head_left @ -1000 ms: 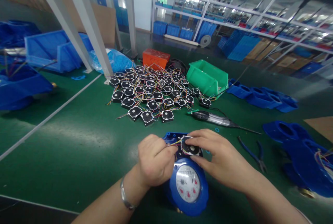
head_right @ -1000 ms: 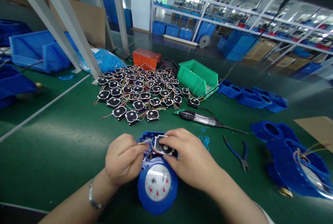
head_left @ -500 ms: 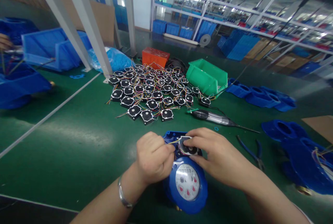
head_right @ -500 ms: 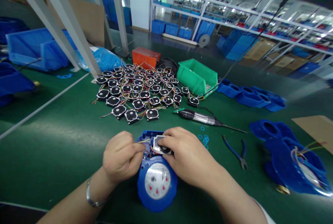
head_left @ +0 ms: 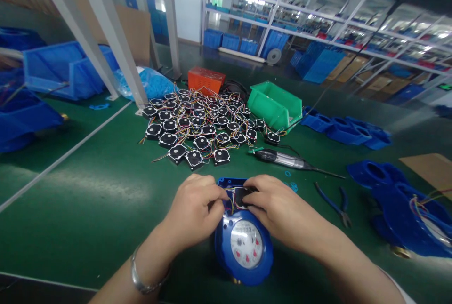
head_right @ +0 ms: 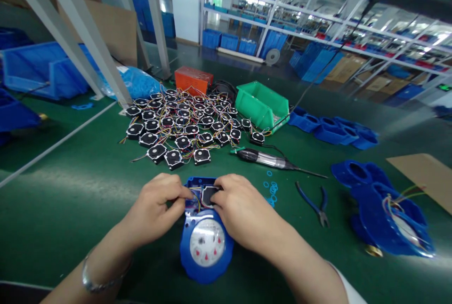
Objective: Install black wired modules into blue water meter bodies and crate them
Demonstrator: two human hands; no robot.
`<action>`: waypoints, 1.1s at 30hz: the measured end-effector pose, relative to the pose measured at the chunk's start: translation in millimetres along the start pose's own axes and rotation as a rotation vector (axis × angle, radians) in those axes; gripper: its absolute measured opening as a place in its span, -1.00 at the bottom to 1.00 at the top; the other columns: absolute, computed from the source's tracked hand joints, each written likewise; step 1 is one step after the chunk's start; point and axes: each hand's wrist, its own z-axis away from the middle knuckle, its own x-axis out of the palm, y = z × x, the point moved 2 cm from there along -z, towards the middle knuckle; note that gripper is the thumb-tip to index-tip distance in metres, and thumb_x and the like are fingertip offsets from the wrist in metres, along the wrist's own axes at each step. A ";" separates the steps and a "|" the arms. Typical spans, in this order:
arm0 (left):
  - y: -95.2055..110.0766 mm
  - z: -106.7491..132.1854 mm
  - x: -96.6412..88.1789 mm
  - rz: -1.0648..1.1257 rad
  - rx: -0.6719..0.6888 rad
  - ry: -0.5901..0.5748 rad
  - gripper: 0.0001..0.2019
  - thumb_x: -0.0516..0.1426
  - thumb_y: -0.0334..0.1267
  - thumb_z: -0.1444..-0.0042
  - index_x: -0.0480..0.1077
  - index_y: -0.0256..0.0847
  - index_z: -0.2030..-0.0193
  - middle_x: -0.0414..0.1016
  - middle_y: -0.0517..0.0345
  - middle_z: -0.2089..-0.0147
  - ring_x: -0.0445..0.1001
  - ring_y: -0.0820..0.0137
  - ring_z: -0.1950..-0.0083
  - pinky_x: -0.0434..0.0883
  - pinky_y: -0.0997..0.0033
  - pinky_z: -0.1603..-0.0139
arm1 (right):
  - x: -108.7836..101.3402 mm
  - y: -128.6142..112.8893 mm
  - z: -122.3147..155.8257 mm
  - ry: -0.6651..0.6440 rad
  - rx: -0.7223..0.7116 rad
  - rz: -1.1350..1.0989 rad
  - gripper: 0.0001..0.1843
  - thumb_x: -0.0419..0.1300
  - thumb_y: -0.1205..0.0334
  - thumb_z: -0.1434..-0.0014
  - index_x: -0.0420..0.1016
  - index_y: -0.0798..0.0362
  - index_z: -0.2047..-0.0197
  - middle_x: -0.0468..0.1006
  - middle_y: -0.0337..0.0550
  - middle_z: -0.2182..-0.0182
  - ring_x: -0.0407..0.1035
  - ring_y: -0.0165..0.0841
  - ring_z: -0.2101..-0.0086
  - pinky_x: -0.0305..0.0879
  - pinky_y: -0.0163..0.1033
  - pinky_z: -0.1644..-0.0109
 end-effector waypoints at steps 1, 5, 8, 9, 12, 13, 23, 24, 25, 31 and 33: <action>1.7 0.6 -4.3 0.006 -0.017 -0.020 -0.81 0.01 -0.44 0.03 0.42 -0.17 0.45 0.31 0.18 0.47 0.30 0.43 0.39 0.24 0.39 0.37 | 0.6 -0.4 1.0 0.011 -0.008 -0.005 -0.80 0.03 0.31 -0.12 0.46 -0.05 0.26 0.28 -0.22 0.20 0.15 -0.50 0.16 0.10 -0.31 0.02; 14.9 -0.4 -30.9 -0.003 -0.027 0.085 -0.83 0.05 -0.40 0.03 0.39 -0.16 0.29 0.28 0.07 0.12 0.29 0.34 0.07 0.30 0.31 0.11 | -4.9 11.3 8.5 0.157 0.017 -0.103 -0.74 -0.03 0.34 -0.15 0.43 -0.03 0.18 0.30 -0.26 0.18 0.18 -0.57 0.17 0.16 -0.41 0.06; 27.6 -10.7 -44.1 -0.034 0.025 0.113 -0.77 0.07 -0.38 0.03 0.33 -0.17 0.17 0.29 0.06 0.06 0.28 0.36 0.02 0.30 0.33 0.05 | -5.0 45.7 11.5 0.289 0.197 -0.095 -0.73 -0.04 0.37 -0.12 0.43 0.05 0.18 0.32 -0.24 0.18 0.22 -0.55 0.16 0.20 -0.40 0.03; 30.8 -16.8 -43.9 -0.041 0.050 0.082 -0.73 0.08 -0.37 0.04 0.31 -0.18 0.13 0.30 0.07 0.06 0.28 0.36 0.02 0.30 0.34 0.03 | -1.2 61.1 10.3 0.286 0.293 -0.057 -0.72 -0.04 0.37 -0.11 0.44 0.07 0.18 0.33 -0.23 0.18 0.22 -0.53 0.16 0.20 -0.36 0.00; 32.1 -39.8 -27.9 -0.070 0.079 -0.128 -0.64 0.10 -0.31 0.04 0.28 -0.19 0.04 0.34 0.07 0.05 0.30 0.35 0.02 0.29 0.32 0.00 | 19.2 105.7 0.0 0.189 0.513 0.075 -0.67 -0.07 0.37 -0.11 0.41 0.10 0.11 0.30 -0.22 0.12 0.20 -0.45 0.08 0.15 -0.27 -0.11; 29.4 -47.7 -18.9 -0.084 0.072 -0.226 -0.62 0.10 -0.29 0.05 0.29 -0.19 0.02 0.36 0.07 0.07 0.32 0.33 0.03 0.29 0.30 0.00 | 26.5 117.2 -4.8 0.165 0.535 0.106 -0.64 -0.09 0.38 -0.12 0.39 0.11 0.07 0.28 -0.21 0.09 0.17 -0.45 0.05 0.12 -0.28 -0.15; -3.4 -72.2 30.6 -0.040 -0.086 -0.819 -0.54 0.16 -0.07 0.19 0.35 -0.14 0.08 0.49 0.07 0.16 0.44 0.27 0.21 0.35 0.36 0.24 | 43.9 178.5 -21.7 0.034 0.574 0.211 -0.39 -0.14 0.53 0.04 0.17 0.19 -0.13 0.18 0.01 0.01 0.13 -0.24 0.00 0.11 -0.13 -0.10; -2.6 -71.9 30.4 -0.045 -0.089 -0.816 -0.54 0.16 -0.07 0.19 0.35 -0.13 0.08 0.49 0.07 0.16 0.44 0.26 0.21 0.34 0.35 0.25 | 43.8 183.0 -22.5 0.011 0.564 0.209 -0.39 -0.14 0.53 0.05 0.18 0.17 -0.13 0.19 -0.01 0.02 0.14 -0.25 0.01 0.11 -0.16 -0.10; -1.4 -71.8 30.2 -0.056 -0.086 -0.810 -0.54 0.17 -0.07 0.19 0.35 -0.13 0.08 0.49 0.08 0.17 0.44 0.25 0.21 0.33 0.35 0.26 | 42.9 186.0 -23.8 -0.007 0.548 0.207 -0.39 -0.13 0.53 0.05 0.20 0.15 -0.12 0.20 -0.03 0.02 0.14 -0.27 0.01 0.11 -0.20 -0.11; 3.2 -73.8 32.1 -0.097 -0.060 -0.806 -0.57 0.17 -0.10 0.19 0.35 -0.09 0.10 0.50 0.10 0.22 0.44 0.24 0.25 0.29 0.37 0.35 | -16.7 155.4 -25.9 0.042 0.471 0.217 -0.43 0.00 0.51 0.11 0.28 0.10 -0.04 0.30 -0.15 0.12 0.18 -0.41 0.08 0.13 -0.38 -0.03; 2.5 -73.8 32.8 -0.108 -0.042 -0.798 -0.57 0.17 -0.08 0.19 0.35 -0.08 0.10 0.50 0.09 0.22 0.45 0.23 0.25 0.28 0.36 0.36 | -58.2 135.4 -14.3 0.244 0.553 0.186 -0.52 0.09 0.43 0.10 0.32 0.23 0.03 0.32 -0.09 0.19 0.23 -0.49 0.21 0.17 -0.45 0.12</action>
